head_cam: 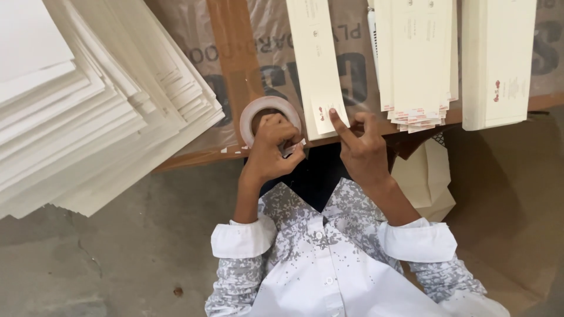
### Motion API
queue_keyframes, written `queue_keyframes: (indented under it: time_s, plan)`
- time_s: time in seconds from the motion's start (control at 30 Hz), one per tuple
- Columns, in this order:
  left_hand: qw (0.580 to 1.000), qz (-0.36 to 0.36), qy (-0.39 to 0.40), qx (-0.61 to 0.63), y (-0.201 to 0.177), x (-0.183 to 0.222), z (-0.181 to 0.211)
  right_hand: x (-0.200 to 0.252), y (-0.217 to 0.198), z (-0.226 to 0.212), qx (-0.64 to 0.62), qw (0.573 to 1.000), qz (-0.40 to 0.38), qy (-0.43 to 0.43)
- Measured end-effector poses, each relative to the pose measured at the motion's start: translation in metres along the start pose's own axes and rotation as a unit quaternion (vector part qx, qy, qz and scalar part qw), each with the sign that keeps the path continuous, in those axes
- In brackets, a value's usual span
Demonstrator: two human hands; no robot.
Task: The person peels adhesive backing from double-sided tape and applies the strips to cardboard paper components, using a utility knife to cut the strips from a roll.
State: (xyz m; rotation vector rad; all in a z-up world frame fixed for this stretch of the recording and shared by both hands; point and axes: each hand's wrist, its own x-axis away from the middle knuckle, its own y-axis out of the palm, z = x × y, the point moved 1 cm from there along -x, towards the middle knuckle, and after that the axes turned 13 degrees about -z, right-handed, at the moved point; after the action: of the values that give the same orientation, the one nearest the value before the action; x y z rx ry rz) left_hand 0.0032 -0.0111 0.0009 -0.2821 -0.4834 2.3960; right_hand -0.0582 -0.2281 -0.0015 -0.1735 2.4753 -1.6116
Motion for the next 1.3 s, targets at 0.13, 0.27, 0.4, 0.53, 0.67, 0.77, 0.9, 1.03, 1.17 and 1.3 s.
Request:
queue_keyframes:
  time_s: [0.13,0.27,0.4,0.53,0.67,0.77,0.9,1.03,1.17,1.3]
  plan:
    - [1.0,0.002,0.005,0.007,0.0,0.0,-0.002,-0.001,-0.005,0.0,0.019,1.0,0.007,-0.003]
    - [1.0,-0.007,0.008,0.008,-0.001,-0.001,0.0,0.002,-0.012,0.0,0.015,0.998,0.059,-0.034]
    - [1.0,-0.011,0.004,0.006,0.0,-0.001,-0.001,-0.002,-0.019,-0.004,-0.024,0.995,0.071,-0.069]
    - [1.0,0.0,0.006,0.013,-0.001,-0.001,0.001,-0.001,-0.014,-0.004,-0.091,0.991,0.087,-0.051]
    - [1.0,-0.003,0.004,0.009,-0.001,0.0,-0.002,-0.004,-0.007,0.012,-0.349,0.917,0.179,0.071]
    - [1.0,-0.007,0.003,0.003,-0.001,0.0,-0.001,-0.01,-0.014,0.023,-0.541,0.805,0.209,0.13]
    - [1.0,-0.007,0.011,-0.01,-0.001,-0.001,-0.001,-0.006,-0.024,0.041,-0.676,0.684,0.192,0.197]
    - [1.0,0.007,0.018,-0.003,-0.001,-0.001,0.0,-0.002,-0.034,0.047,-0.705,0.652,0.203,0.191]
    - [1.0,-0.003,0.007,-0.012,-0.001,-0.002,0.0,-0.012,-0.091,0.026,-0.599,0.739,0.277,0.136]
    - [1.0,-0.01,0.008,-0.007,-0.002,-0.001,0.0,-0.007,-0.161,0.018,-0.511,0.797,0.314,0.075]
